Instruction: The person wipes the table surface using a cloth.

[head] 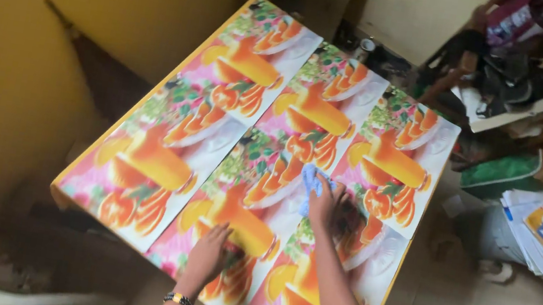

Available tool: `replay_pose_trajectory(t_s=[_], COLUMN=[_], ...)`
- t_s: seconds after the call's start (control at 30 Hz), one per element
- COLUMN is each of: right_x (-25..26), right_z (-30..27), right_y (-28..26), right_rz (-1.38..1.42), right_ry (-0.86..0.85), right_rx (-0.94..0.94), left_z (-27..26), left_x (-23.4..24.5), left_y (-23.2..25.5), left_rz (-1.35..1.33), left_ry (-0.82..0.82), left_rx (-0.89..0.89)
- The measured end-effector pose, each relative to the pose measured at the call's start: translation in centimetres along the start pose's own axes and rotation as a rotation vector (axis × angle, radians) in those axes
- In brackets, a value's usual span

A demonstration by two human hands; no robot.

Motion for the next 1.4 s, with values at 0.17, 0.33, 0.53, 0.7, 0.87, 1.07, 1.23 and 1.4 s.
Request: replay_pose_trajectory(t_s=[0.17, 0.33, 0.53, 0.7, 0.87, 1.07, 1.23, 1.4], right_x=[-5.4, -8.1, -3.7, -7.2, -9.5, -7.8, -11.0, -10.8], right_z=[-3.6, -10.8, 1.2, -2.2, -10.6, 1.0, 1.7, -12.2], right_y=[-3.5, -8.1, -5.4, -8.5, -14.4, -13.8, -15.0, -19.1], right_rz=[-0.063, 0.009, 0.036, 0.054, -0.012, -0.042, -0.087, -0.117], right_ry=[0.054, -0.410, 0.092, 0.010, -0.386, -0.161, 0.011, -0.375], right_rx=[0.230, 0.484, 0.163, 0.252, 0.639, 0.325, 0.373, 0.763], left_z=[1.3, 2.7, 3.5, 2.7, 2.9, 1.7, 0.8, -0.8], left_x=[-6.1, -10.4, -12.5, -11.9, -11.0, -5.0, -3.9, -3.5], left_y=[-1.4, -4.9, -6.3, -5.9, -5.2, -8.7, -10.5, -10.1], left_rz=[0.282, 0.365, 0.411, 0.349, 0.113, 0.119, 0.176, 0.166], left_ry=[-0.213, -0.175, -0.058, -0.169, -0.367, -0.101, -0.008, 0.024], left_rx=[-0.060, -0.190, -0.323, -0.304, -0.162, -0.063, 0.023, 0.020])
Point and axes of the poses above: each hand's wrist, its own z-axis towards the middle knuckle, its own x-axis out of the back of the hand, y = z × x, the point moved 10 cm from there along z, towards the middle knuckle, and after that the axes turned 4 degrees about y, right-handed, at the moved point
